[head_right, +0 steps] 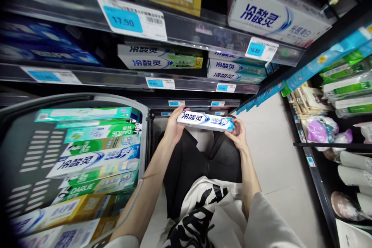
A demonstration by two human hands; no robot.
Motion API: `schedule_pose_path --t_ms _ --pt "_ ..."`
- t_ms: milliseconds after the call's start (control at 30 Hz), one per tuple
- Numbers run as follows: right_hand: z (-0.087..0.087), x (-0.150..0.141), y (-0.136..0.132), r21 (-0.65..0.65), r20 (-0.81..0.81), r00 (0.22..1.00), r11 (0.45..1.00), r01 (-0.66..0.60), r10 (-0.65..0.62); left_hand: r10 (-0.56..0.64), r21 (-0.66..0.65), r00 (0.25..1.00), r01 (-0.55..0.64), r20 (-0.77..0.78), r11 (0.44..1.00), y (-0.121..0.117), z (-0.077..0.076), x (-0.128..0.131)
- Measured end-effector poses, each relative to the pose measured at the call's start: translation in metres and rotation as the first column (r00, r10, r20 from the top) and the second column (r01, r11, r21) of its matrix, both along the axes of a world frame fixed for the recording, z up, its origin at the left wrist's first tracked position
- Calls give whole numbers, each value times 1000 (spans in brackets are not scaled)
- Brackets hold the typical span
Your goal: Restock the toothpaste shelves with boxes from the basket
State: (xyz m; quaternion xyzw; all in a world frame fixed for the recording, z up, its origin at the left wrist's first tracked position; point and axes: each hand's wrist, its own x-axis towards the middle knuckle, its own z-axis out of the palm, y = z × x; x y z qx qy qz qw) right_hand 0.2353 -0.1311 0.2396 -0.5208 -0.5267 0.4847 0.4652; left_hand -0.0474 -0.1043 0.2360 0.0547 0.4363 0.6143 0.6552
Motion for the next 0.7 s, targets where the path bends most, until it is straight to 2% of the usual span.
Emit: schedule_pose_path --t_ms 200,367,467,567,633,700 --pt "-1 1 0 -4 12 995 995 -101 101 177 -94 984 -174 28 980 1 1 2" --pt "0 -2 -1 12 -9 987 987 -159 159 268 -87 958 -259 102 962 2 3 3" --pt "2 -2 2 -34 23 987 987 -155 156 255 -12 956 -256 142 967 2 3 4" --pt "9 0 4 -99 167 968 980 -171 186 193 125 964 -218 182 968 -2 6 5" --pt "12 2 3 -134 331 912 969 -208 242 159 200 968 -198 193 960 -5 10 6" --pt "10 2 5 -109 446 853 963 -247 270 131 236 969 -180 211 955 -8 15 9"
